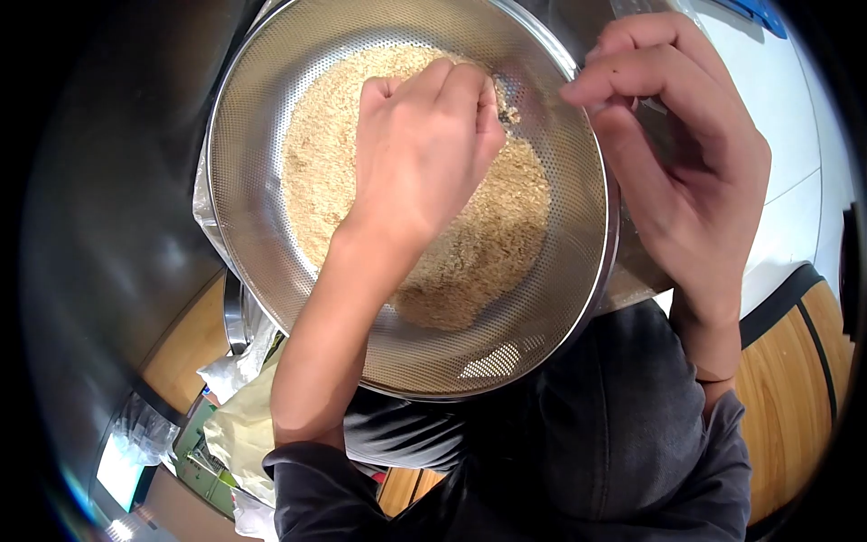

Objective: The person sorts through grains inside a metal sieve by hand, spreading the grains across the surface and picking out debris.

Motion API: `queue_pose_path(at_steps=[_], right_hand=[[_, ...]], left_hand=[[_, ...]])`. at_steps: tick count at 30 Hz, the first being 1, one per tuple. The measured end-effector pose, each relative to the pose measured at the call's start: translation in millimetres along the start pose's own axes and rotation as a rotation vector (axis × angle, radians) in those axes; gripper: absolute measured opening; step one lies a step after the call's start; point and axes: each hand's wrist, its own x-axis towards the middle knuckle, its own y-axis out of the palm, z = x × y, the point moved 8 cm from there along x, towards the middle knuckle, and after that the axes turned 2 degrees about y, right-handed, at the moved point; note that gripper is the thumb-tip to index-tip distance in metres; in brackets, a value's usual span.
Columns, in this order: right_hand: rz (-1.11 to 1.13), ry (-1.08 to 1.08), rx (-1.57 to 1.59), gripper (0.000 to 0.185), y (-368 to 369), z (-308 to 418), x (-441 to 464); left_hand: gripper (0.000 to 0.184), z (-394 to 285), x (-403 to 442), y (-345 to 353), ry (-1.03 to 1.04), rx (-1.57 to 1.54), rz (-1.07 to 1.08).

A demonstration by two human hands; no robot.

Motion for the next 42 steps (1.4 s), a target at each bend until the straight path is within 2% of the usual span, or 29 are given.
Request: queue_pose_path(at_steps=[2,4,5,6,8,9,13,14,16,17,18,19,20,21,22,23,24,26,28,35,42], right_hand=[[0.044,0.074,-0.017,0.018,3,-1,-5],[0.09,0.118,-0.077,0.021,7,-1,-8],[0.082,0.126,-0.086,0.021,7,-1,-7],[0.074,0.131,-0.095,0.02,7,-2,-6],[0.082,0.099,-0.073,0.02,10,0,-5],[0.095,0.076,-0.058,0.02,12,2,-4],[0.169,0.01,-0.231,0.02,20,12,-1],[0.148,0.075,-0.138,0.019,21,6,-3],[0.125,0.14,-0.045,0.019,19,3,-2],[0.15,0.115,-0.099,0.018,18,7,2],[0.165,0.104,-0.125,0.018,23,8,1],[0.179,0.093,-0.15,0.018,27,9,-1],[0.027,0.068,-0.056,0.017,26,8,-8],[-0.045,0.058,-0.007,0.017,21,8,-9],[-0.116,0.045,0.042,0.017,15,8,-11],[-0.005,0.037,-0.043,0.017,12,9,-5],[0.109,0.029,-0.126,0.017,16,9,-3],[0.109,0.036,-0.123,0.017,17,8,-4],[0.101,0.041,-0.125,0.017,17,6,-4],[0.114,0.005,-0.142,0.017,17,8,-4],[0.133,-0.011,-0.119,0.017,17,7,-5]], left_hand=[[0.011,-2,-4,-6,-0.022,-0.072,0.011],[0.008,17,-19,2,-0.485,-0.703,0.088],[0.005,11,-22,0,-0.539,-0.944,0.137],[0.005,9,-25,-5,-0.533,-0.936,0.132],[0.006,1,-32,-3,-0.617,-1.427,0.158],[0.012,-3,-35,-5,-0.616,-1.435,0.18],[0.01,-12,-42,-7,-0.688,-1.579,0.151],[0.01,-12,-42,-7,-0.688,-1.577,0.151],[0.006,-2,-41,-9,-0.689,-1.206,0.198],[0.006,2,-43,-5,-0.689,-1.204,0.197],[0.005,9,-41,-10,-0.574,-0.903,0.168],[0.004,11,-40,-12,-0.517,-0.757,0.157],[0.005,12,-39,-14,-0.466,-0.608,0.142],[0.006,6,-29,-26,-0.373,-0.265,0.105],[0.007,4,-26,-28,-0.325,-0.097,0.091],[0.008,1,-23,-29,-0.284,0.075,0.071],[0.008,0,-23,-28,-0.249,-0.001,-0.006],[0.008,-2,-20,-25,-0.221,-0.079,-0.079],[0.011,-6,-11,-25,-0.206,0.073,-0.062],[0.013,-5,-4,-15,-0.146,0.01,-0.047],[0.011,-8,-1,-13,-0.087,0.073,-0.083]])
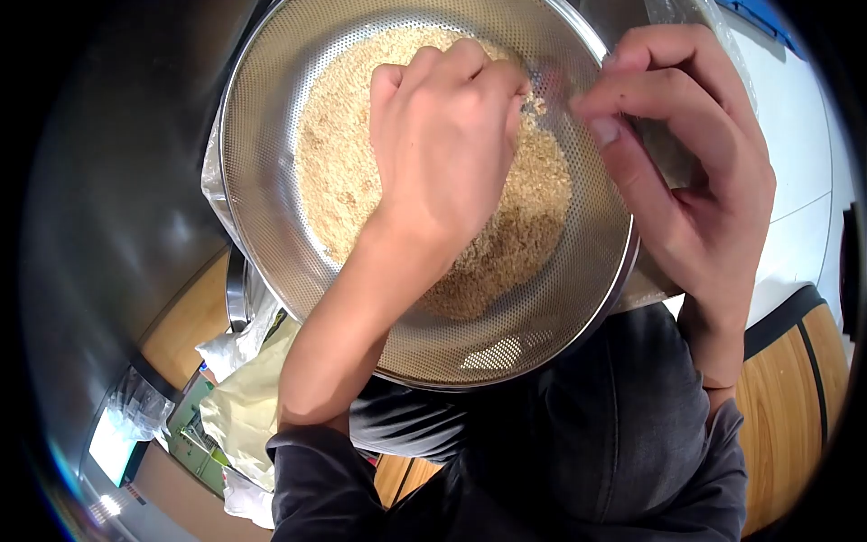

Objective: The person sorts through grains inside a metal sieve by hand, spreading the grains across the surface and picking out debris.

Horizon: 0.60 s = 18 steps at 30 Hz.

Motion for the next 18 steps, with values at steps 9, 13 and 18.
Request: queue_pose_path(at_steps=[9,13,18], right_hand=[[0.007,-0.006,-0.008,0.017,1.7,-0.9,-1.8],[-0.018,-0.005,-0.008,0.016,1.3,-0.6,-1.4],[-0.014,0.078,0.002,0.02,0.0,-5.4,-1.4]], left_hand=[[0.006,-0.7,1.8,0.0,0.05,0.071,-0.015],[0.004,-2.8,3.6,0.7,0.09,0.121,0.003],[0.004,-4.6,5.9,1.7,0.128,0.11,-0.043]])
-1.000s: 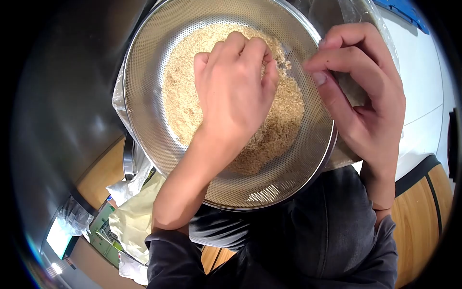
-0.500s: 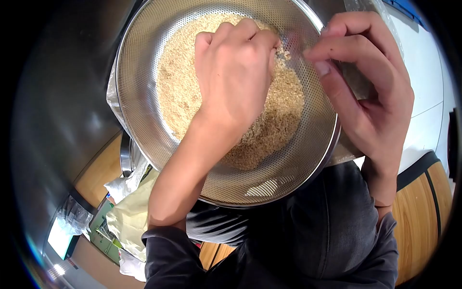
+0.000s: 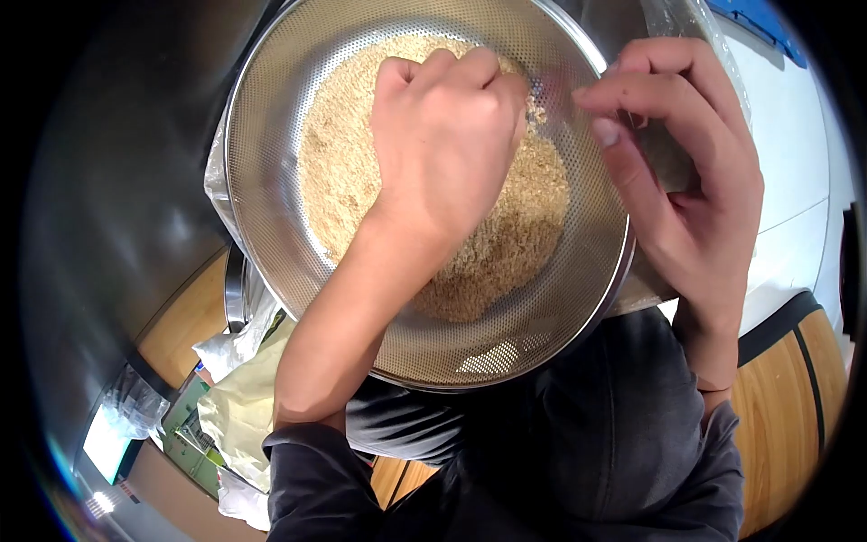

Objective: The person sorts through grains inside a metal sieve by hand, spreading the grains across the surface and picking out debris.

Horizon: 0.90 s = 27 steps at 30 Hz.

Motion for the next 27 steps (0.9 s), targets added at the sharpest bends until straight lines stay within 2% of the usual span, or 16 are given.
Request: queue_pose_path(at_steps=[2,4,7,9,19,22,27], right_hand=[[0.004,-0.02,-0.009,0.021,-1,0,1],[0.007,-0.038,-0.017,0.022,7,4,-1],[-0.222,0.006,0.144,0.021,0,6,-5],[-0.007,-0.006,0.03,0.021,0,-2,0],[-0.024,-0.025,0.037,0.021,-1,-1,0],[-0.033,-0.004,0.02,0.021,-1,-2,-1],[-0.018,-0.014,-0.016,0.022,-1,0,0]], left_hand=[[0.006,0,1,-1,0.008,-0.009,-0.019],[0.01,1,2,3,-0.014,-0.003,0.065],[0.01,2,3,3,-0.008,-0.026,0.079],[0.011,3,1,4,-0.013,-0.061,0.064],[0.009,16,-7,10,-0.046,-0.226,0.019],[0.016,16,-7,7,-0.021,-0.235,0.023],[0.012,12,-4,4,0.015,-0.182,0.043]])
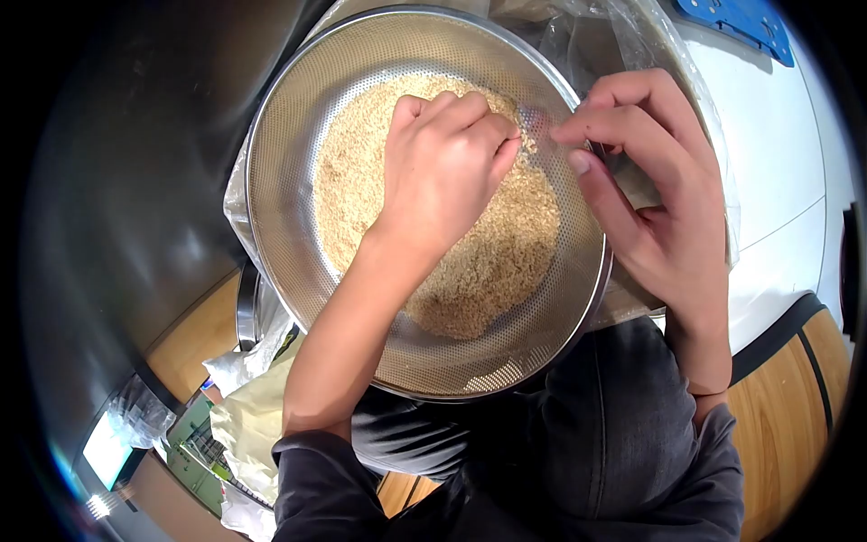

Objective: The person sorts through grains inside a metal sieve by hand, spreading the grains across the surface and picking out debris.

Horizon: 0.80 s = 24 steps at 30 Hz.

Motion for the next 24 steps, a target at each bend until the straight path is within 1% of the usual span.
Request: queue_pose_path(at_steps=[1,7,11,13,17,19,20,22,23,24], right_hand=[[0.001,0.0,0.001,0.022,0,0,0],[0.002,-0.016,0.04,0.023,1,-2,0],[0.014,0.015,0.008,0.023,0,-4,-1],[0.022,0.026,-0.004,0.023,0,-5,-1],[0.024,0.021,0.019,0.025,-1,-3,-1],[0.019,0.027,0.037,0.025,-2,-3,-1],[0.02,0.029,0.054,0.026,-1,-3,-1],[0.01,0.025,0.07,0.026,-2,-2,0],[0.007,0.025,0.058,0.027,-2,-1,0],[0.006,0.024,0.047,0.028,-2,0,1]], left_hand=[[0.01,-1,0,1,0.008,0.021,0.011],[0.009,-8,5,3,0.065,0.068,-0.033],[0.008,-9,5,6,0.084,0.09,-0.028],[0.014,-7,4,10,0.061,0.081,0.019],[0.016,-2,0,8,0.026,0.024,0.057],[0.015,3,-2,-1,-0.041,-0.085,0.038],[0.015,2,-4,-7,-0.034,-0.085,0.04],[0.008,6,-4,-21,-0.149,-0.346,0.023],[0.008,-2,-2,-30,-0.138,-0.342,0.021],[0.004,-2,-3,-34,-0.27,-0.583,0.046]])
